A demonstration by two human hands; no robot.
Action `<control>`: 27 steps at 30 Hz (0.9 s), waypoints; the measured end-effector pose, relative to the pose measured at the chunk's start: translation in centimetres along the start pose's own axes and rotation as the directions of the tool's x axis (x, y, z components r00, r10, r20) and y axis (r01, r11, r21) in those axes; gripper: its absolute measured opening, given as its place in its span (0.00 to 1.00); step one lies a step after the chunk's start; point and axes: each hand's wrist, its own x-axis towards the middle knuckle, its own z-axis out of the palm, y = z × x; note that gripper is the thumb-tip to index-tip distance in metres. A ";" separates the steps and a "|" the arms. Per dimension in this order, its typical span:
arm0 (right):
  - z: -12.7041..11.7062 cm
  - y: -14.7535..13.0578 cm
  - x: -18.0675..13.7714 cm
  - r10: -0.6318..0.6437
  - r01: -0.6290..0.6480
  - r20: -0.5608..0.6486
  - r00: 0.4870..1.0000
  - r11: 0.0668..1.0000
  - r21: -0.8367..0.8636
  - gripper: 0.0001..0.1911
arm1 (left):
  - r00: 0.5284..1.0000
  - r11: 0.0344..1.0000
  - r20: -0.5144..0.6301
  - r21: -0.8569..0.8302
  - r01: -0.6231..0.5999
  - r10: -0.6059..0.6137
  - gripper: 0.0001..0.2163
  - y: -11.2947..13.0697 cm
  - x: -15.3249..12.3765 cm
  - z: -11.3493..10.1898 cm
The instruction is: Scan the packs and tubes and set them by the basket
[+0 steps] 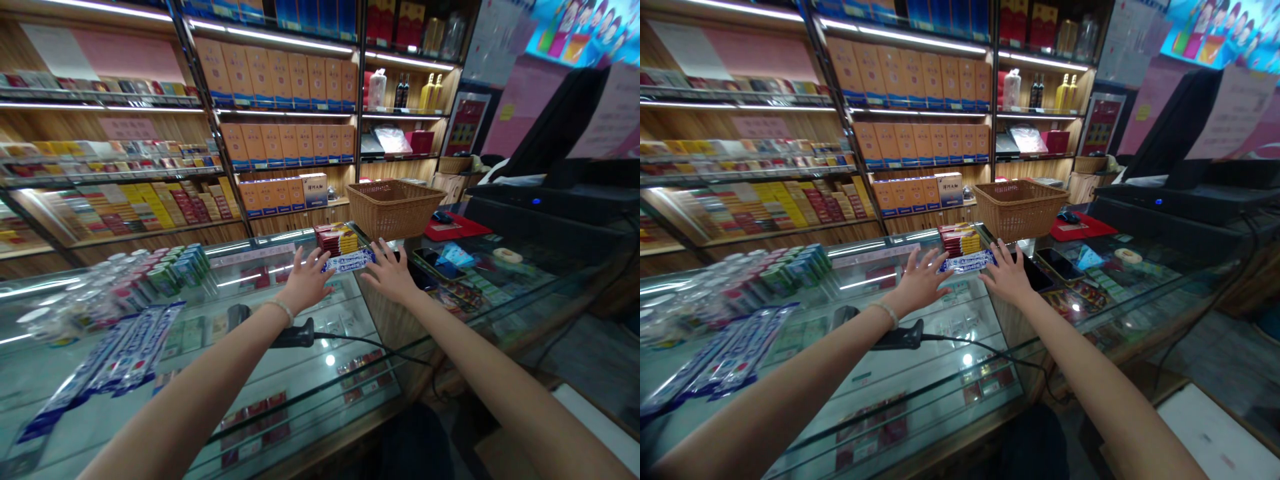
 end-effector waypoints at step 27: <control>-1.3 -2.3 1.8 -0.095 0.094 -0.018 0.995 0.995 -0.027 0.28 | 0.973 0.972 0.007 0.046 0.230 -0.230 0.28 -4.4 -2.7 -5.2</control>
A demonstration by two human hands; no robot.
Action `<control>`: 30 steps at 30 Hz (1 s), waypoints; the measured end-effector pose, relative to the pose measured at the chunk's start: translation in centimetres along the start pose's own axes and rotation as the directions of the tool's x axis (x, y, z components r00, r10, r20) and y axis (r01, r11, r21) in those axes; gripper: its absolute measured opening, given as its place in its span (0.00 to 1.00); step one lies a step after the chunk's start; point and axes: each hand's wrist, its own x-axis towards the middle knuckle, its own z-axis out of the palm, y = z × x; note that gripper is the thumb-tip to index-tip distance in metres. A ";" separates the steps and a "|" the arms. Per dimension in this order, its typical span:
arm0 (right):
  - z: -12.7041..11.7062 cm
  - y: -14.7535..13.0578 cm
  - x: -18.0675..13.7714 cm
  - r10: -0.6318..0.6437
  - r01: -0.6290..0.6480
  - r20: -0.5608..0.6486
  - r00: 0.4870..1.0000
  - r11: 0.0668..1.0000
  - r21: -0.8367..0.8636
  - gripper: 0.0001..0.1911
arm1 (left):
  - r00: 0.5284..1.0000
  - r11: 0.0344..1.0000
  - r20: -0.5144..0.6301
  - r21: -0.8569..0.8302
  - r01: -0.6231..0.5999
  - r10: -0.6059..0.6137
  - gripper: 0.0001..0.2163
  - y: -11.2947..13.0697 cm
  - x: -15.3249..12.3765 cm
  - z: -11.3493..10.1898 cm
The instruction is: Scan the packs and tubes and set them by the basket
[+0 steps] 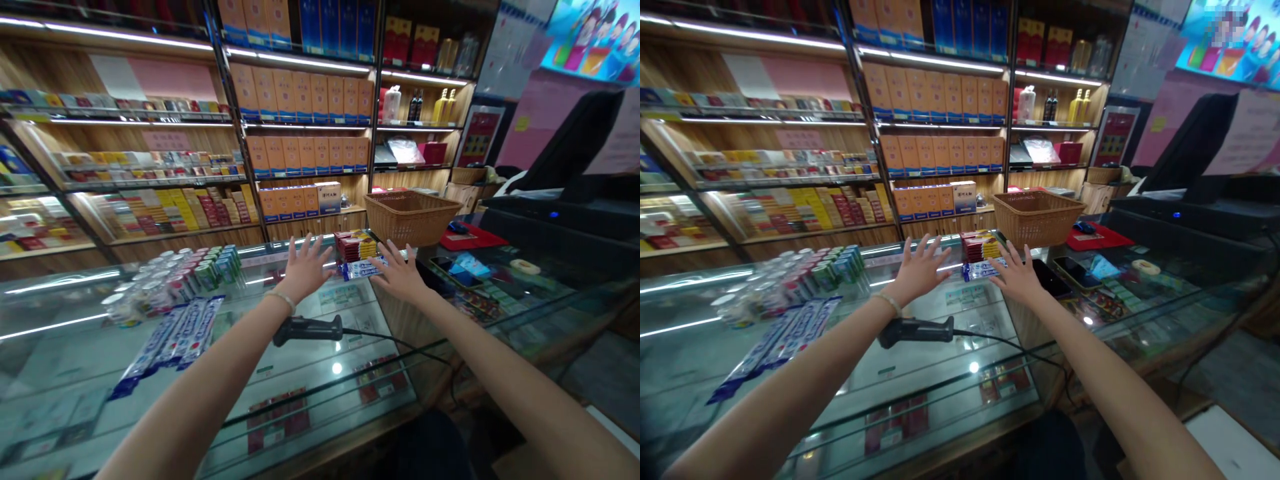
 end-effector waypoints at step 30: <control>-4.2 -19.3 8.3 -0.008 0.031 -0.126 0.992 0.982 0.187 0.27 | 0.879 0.905 -0.249 0.020 0.424 -0.407 0.23 -16.6 -18.5 -2.4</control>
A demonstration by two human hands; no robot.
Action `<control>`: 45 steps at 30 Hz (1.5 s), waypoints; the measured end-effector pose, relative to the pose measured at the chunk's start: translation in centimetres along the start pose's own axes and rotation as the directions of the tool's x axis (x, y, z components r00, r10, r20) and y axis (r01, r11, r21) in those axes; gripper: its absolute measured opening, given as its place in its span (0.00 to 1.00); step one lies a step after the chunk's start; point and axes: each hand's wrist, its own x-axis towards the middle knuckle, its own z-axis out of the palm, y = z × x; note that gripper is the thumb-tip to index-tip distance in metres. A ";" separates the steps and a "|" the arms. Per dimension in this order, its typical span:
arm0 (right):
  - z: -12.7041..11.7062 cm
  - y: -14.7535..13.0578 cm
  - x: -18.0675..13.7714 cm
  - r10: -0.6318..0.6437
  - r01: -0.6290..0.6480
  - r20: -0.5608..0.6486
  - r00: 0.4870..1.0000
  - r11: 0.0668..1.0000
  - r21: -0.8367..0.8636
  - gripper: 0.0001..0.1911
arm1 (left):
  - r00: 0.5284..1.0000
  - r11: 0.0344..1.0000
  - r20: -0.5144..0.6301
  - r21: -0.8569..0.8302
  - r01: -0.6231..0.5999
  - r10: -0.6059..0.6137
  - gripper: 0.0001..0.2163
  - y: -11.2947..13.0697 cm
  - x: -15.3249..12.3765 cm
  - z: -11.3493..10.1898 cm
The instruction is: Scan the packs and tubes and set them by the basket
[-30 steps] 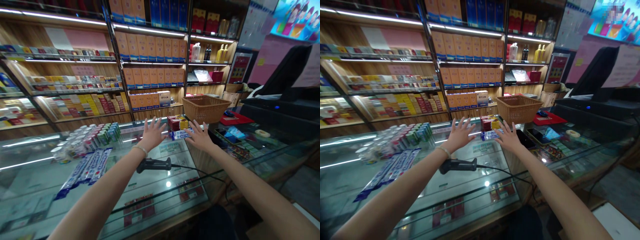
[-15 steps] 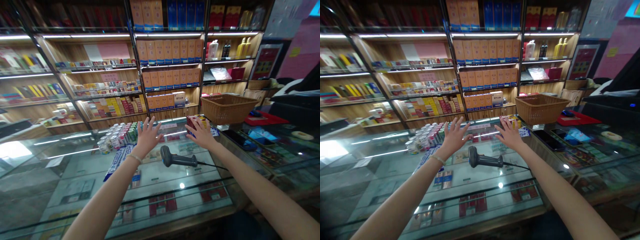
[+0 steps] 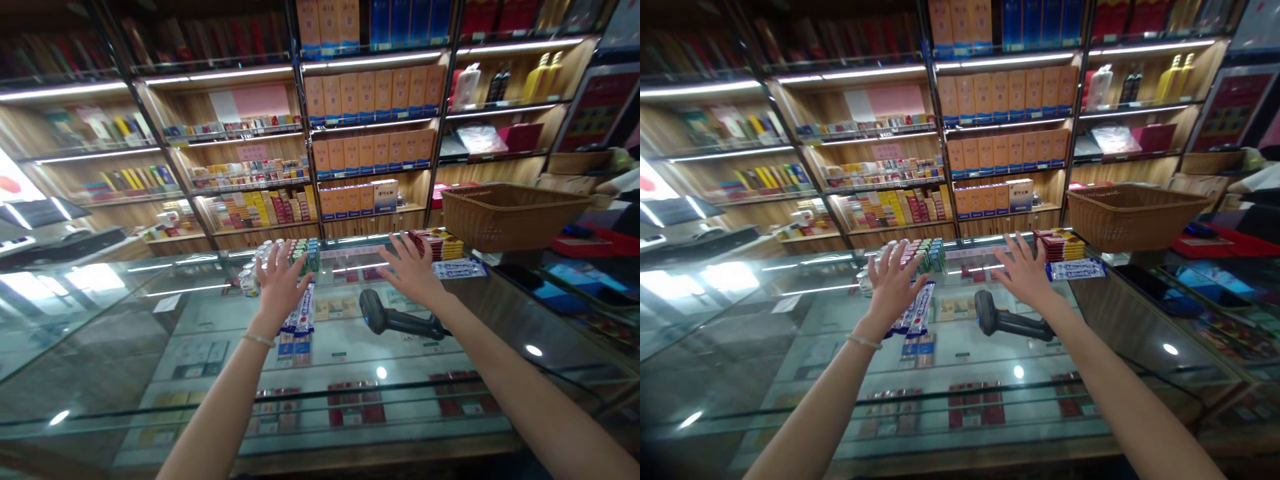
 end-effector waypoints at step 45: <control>8.3 -13.0 9.8 -0.698 0.695 0.162 0.697 0.714 0.085 0.30 | 0.699 0.995 0.711 -0.097 -0.016 0.080 0.40 -3.0 -3.2 -2.3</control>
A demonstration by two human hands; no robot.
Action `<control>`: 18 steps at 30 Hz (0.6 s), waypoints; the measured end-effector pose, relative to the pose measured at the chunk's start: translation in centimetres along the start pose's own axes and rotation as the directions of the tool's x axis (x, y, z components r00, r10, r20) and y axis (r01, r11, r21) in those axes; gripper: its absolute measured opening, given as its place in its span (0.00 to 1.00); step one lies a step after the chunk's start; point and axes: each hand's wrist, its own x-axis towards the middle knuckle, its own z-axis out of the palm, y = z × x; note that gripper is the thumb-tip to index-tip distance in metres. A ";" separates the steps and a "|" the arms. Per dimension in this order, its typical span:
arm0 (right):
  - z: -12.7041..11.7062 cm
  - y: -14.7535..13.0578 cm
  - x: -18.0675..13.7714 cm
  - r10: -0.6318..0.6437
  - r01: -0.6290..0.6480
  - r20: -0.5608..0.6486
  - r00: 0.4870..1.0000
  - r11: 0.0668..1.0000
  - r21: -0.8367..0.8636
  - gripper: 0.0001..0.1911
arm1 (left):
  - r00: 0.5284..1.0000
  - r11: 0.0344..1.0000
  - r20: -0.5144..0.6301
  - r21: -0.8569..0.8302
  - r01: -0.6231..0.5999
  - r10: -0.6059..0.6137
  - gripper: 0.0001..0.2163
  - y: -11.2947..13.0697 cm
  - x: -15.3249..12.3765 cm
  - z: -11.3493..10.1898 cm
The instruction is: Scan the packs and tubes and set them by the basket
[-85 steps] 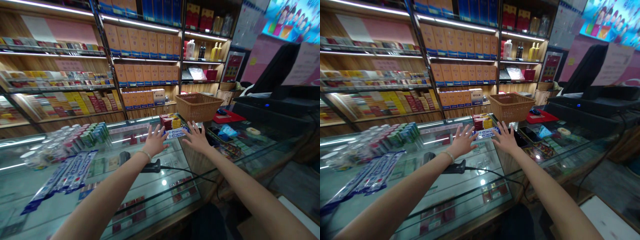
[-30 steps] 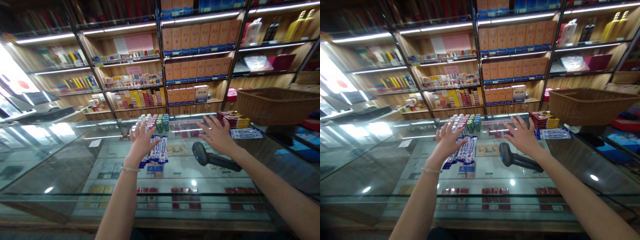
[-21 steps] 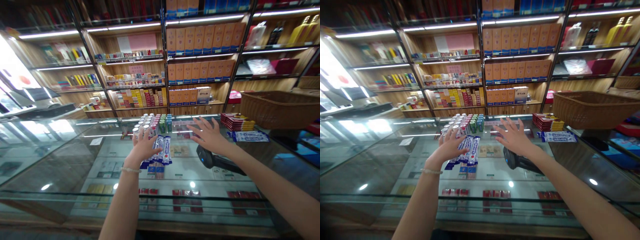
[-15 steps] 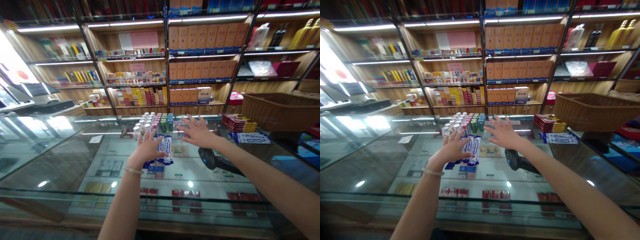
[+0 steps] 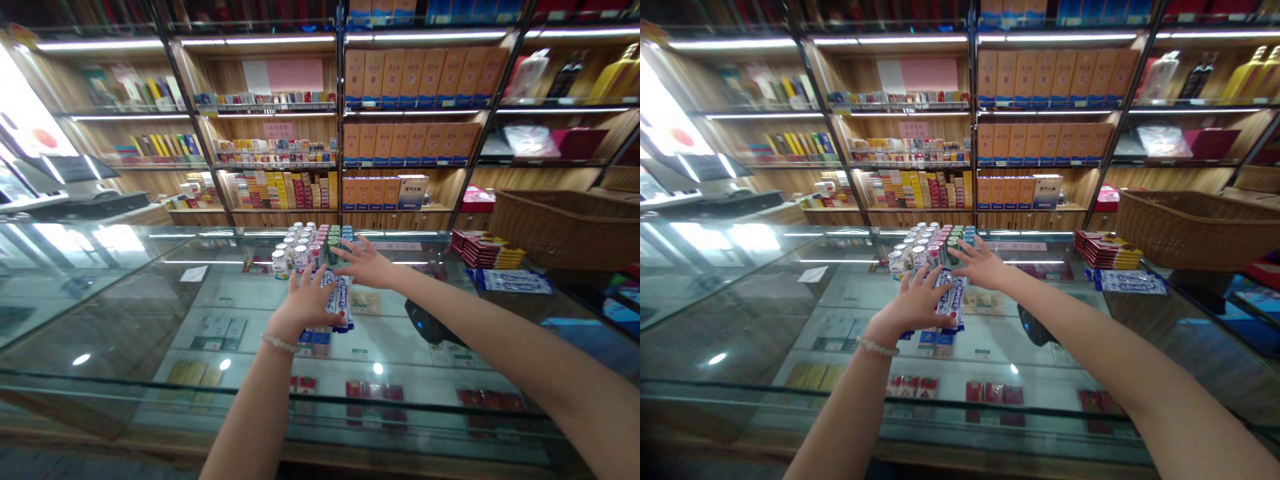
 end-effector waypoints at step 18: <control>-2.7 2.2 -2.0 0.008 -0.009 -0.099 0.995 1.000 -0.008 0.11 | 1.000 1.000 -0.011 -0.012 -0.013 0.013 0.40 -0.2 0.5 0.4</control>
